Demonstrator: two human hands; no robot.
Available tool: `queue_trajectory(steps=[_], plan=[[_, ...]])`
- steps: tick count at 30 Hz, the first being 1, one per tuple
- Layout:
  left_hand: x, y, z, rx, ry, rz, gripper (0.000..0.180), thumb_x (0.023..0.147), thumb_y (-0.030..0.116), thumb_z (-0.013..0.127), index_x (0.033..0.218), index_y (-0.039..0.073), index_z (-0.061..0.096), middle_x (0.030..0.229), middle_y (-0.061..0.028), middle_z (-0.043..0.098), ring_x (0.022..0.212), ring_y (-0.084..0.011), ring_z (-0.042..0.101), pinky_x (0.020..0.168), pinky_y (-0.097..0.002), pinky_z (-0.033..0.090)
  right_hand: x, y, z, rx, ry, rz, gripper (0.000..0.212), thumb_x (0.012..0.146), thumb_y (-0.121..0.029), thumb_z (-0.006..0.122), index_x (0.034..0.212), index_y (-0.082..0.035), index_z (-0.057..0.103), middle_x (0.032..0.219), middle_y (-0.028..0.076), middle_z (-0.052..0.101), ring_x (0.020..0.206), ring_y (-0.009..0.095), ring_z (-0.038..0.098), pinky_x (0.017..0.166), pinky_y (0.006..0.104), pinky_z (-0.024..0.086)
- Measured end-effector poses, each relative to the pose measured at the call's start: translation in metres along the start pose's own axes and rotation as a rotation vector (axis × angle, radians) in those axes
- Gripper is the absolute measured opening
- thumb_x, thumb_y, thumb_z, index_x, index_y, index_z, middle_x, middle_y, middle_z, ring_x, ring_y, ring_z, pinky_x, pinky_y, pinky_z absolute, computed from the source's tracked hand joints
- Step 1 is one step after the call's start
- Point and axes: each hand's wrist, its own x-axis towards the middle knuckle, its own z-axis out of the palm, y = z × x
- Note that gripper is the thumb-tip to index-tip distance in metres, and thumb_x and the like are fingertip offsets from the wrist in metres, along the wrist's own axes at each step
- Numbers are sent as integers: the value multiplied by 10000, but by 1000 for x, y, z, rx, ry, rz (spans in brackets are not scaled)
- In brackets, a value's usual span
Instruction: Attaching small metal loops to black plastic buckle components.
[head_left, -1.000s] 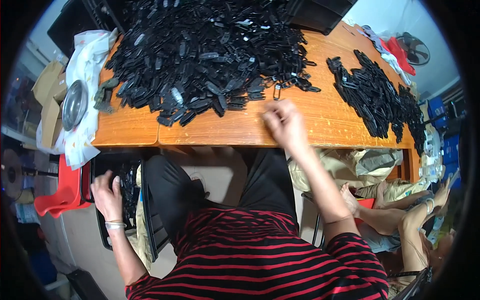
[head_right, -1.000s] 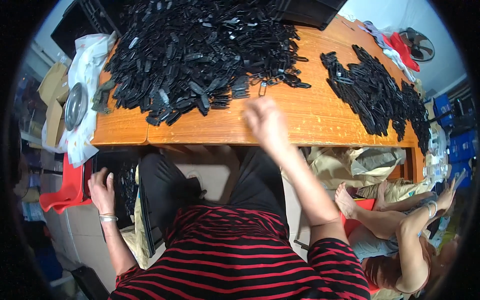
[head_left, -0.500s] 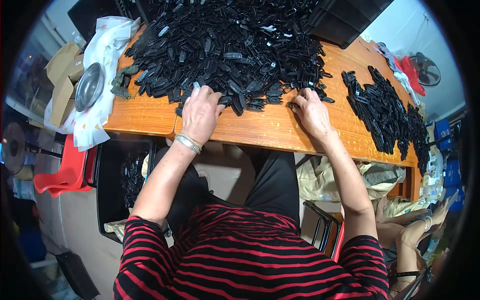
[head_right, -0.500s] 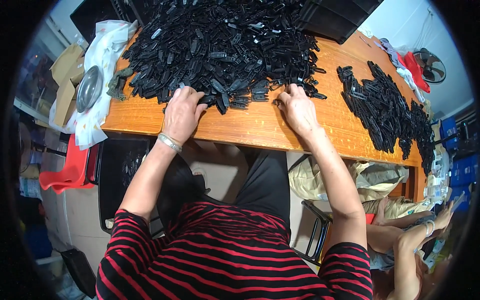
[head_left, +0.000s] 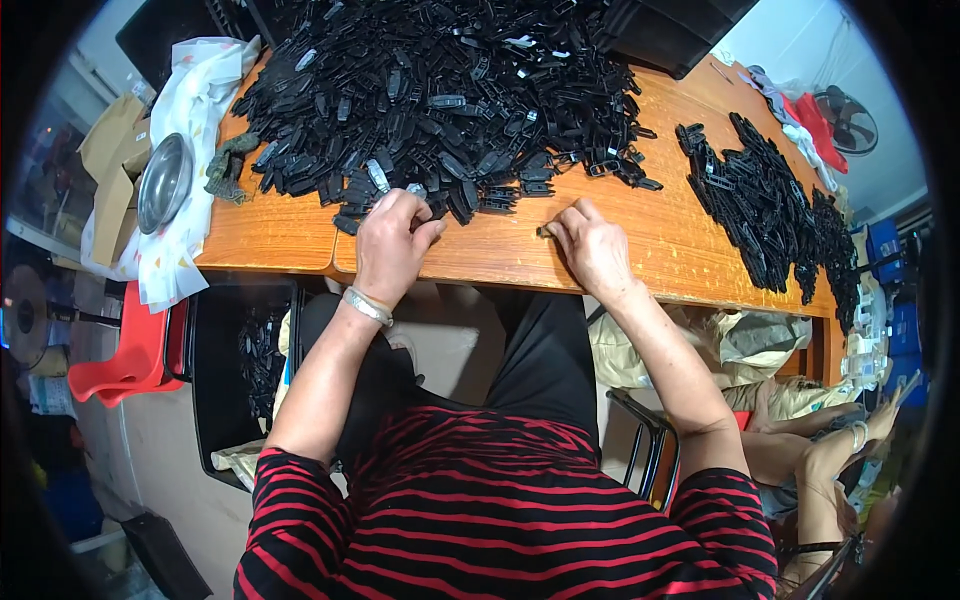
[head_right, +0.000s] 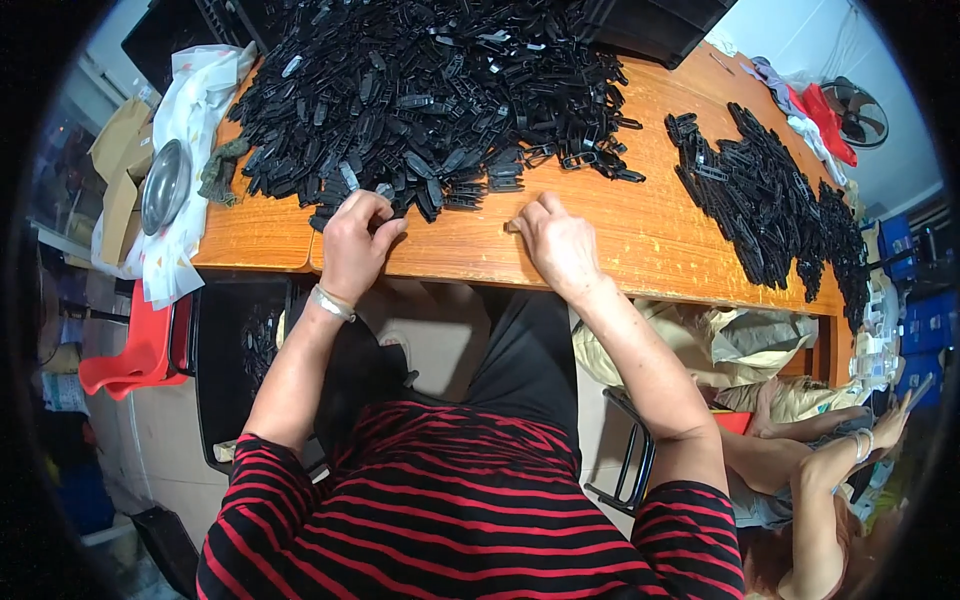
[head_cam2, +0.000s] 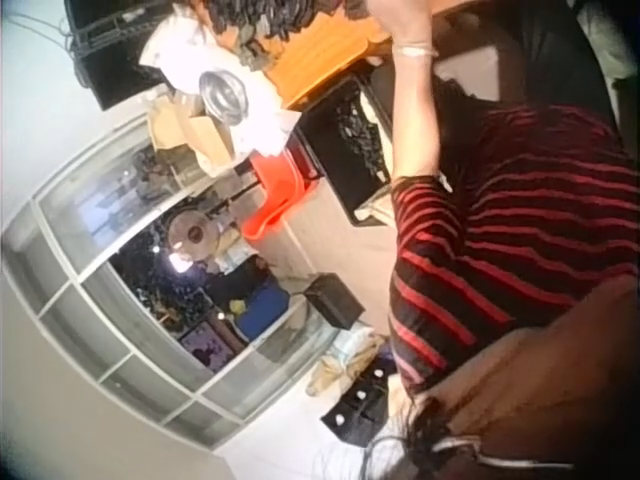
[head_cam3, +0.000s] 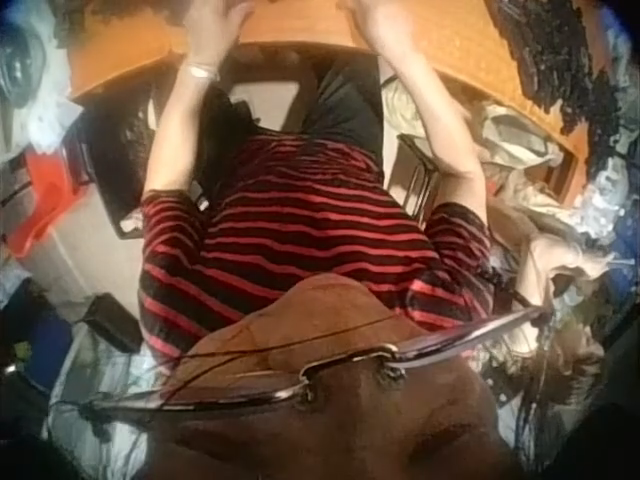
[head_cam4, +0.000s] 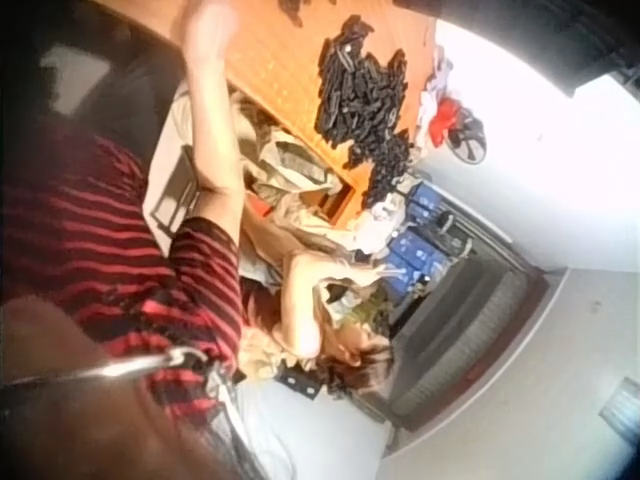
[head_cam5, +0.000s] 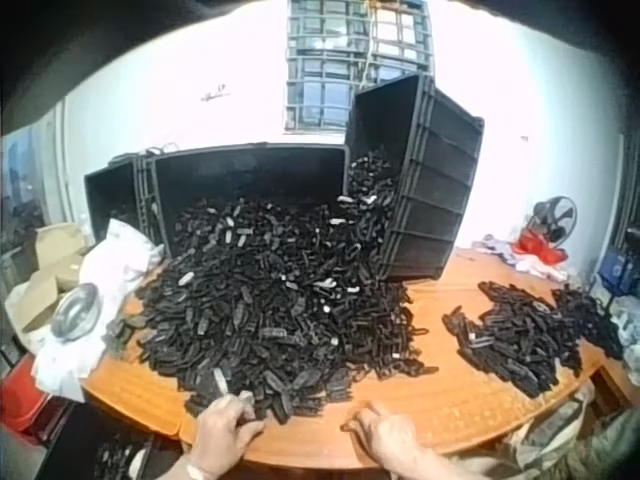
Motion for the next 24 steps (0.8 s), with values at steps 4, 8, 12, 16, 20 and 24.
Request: queue_trajectory(steps=[4, 8, 12, 16, 20, 24], plan=[[-13, 21, -3, -207, -90, -284, 203, 746, 7, 742, 880, 11, 589, 853, -75, 607, 734, -179, 600, 663, -285, 489, 0, -2, -2, -8, 54, 52, 125, 855, -176, 670, 845, -52, 656, 896, 115, 611, 720, 340, 630, 607, 407, 511], [-25, 24, 12, -979, 10, -430, 321, 849, -6, 676, 1135, -7, 532, 958, -46, 623, 794, -73, 577, 698, -214, 497, -12, -5, -17, 113, -11, 56, 170, 839, -161, 689, 958, -42, 668, 911, 129, 603, 765, 331, 633, 650, 398, 513], [-30, 27, 19, -1173, -86, -677, 317, 869, 16, 666, 1166, -11, 559, 944, -38, 640, 768, -76, 584, 687, -206, 492, -17, -6, -25, 108, -79, 65, 229, 829, -137, 704, 1021, -22, 654, 897, 143, 602, 798, 309, 633, 685, 374, 512], [-38, 35, 25, -1258, -99, -687, 292, 873, 37, 674, 1147, -3, 584, 970, -34, 654, 794, -70, 599, 684, -208, 494, -17, -53, -34, 495, 39, 96, 201, 846, -80, 678, 1032, -8, 648, 860, 83, 591, 692, 161, 572, 633, 289, 477], [-41, 46, 29, -1320, -54, -616, 285, 882, 11, 652, 1158, -16, 584, 1012, -41, 658, 858, -75, 611, 745, -211, 509, -20, -86, -25, 720, 118, 128, 218, 820, 2, 675, 1036, -15, 646, 846, 55, 574, 649, 101, 541, 573, 231, 447], [-42, 52, 26, -1360, -55, -534, 290, 888, -23, 626, 1175, -26, 577, 1041, -53, 657, 900, -86, 613, 815, -225, 512, -19, -96, -17, 785, 188, 129, 228, 804, 13, 693, 1025, -14, 646, 847, 47, 570, 641, 95, 520, 578, 221, 436]])
